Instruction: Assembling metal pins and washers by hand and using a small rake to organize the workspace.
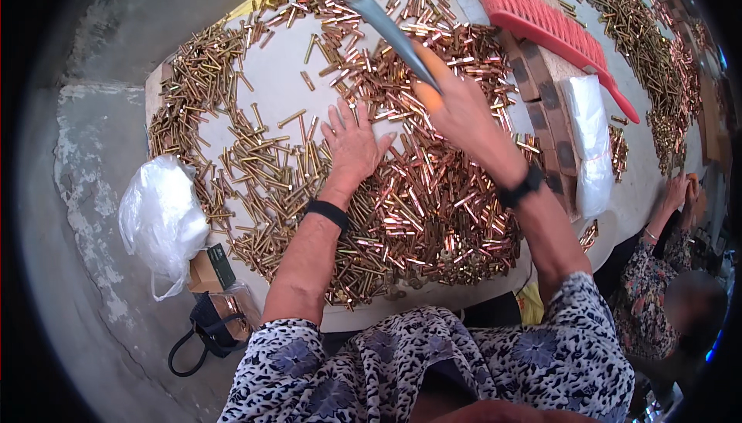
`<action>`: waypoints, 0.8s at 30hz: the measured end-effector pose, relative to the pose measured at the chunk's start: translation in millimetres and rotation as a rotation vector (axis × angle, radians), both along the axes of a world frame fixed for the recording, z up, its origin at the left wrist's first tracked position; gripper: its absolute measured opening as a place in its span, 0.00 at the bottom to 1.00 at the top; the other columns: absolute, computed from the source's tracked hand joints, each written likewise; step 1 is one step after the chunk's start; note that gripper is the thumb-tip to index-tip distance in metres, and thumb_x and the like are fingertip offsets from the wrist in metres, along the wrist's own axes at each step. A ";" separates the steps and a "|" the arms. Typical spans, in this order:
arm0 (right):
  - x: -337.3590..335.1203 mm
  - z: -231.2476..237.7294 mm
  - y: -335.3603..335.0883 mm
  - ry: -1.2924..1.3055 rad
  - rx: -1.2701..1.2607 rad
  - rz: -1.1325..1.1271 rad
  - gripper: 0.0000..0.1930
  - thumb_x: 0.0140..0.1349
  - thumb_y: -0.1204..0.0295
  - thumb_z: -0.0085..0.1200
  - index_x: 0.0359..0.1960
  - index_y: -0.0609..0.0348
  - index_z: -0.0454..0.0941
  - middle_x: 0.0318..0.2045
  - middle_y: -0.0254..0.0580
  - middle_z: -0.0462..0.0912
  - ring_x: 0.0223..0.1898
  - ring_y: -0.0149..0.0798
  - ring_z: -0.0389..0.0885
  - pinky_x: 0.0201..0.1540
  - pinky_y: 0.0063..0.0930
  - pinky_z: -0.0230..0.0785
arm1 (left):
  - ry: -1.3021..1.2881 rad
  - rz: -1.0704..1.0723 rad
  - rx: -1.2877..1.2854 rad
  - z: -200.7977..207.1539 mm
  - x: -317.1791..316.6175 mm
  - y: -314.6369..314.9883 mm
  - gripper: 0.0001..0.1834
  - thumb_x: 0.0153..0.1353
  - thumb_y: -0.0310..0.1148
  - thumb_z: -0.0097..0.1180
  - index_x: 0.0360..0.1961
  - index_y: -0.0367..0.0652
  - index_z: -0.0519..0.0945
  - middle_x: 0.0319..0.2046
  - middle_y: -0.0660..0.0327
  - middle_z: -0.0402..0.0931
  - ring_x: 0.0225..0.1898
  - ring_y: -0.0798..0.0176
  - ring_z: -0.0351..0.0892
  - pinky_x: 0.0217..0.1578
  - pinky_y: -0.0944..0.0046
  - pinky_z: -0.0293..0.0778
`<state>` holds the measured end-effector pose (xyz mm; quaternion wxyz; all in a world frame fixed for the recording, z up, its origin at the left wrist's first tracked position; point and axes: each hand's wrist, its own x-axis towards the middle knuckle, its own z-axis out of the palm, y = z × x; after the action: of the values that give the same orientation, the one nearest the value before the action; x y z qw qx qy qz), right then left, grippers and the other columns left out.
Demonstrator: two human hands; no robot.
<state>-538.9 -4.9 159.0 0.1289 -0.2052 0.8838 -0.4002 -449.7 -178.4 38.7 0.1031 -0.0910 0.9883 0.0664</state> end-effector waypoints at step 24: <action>98.9 -2.1 113.4 0.110 -0.070 -0.160 0.23 0.62 0.67 0.45 0.59 0.57 0.65 0.26 0.63 0.78 0.27 0.57 0.80 0.31 0.43 0.71 | 0.415 0.314 0.239 -10.5 -92.7 -90.4 0.41 0.54 0.63 0.48 0.62 0.45 0.65 0.63 0.42 0.57 0.63 0.37 0.55 0.60 0.44 0.54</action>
<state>-440.0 108.4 156.9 0.0407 -0.1597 0.8887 -0.4279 -542.3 -268.8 28.2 -0.1027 -0.2146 0.9472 0.2151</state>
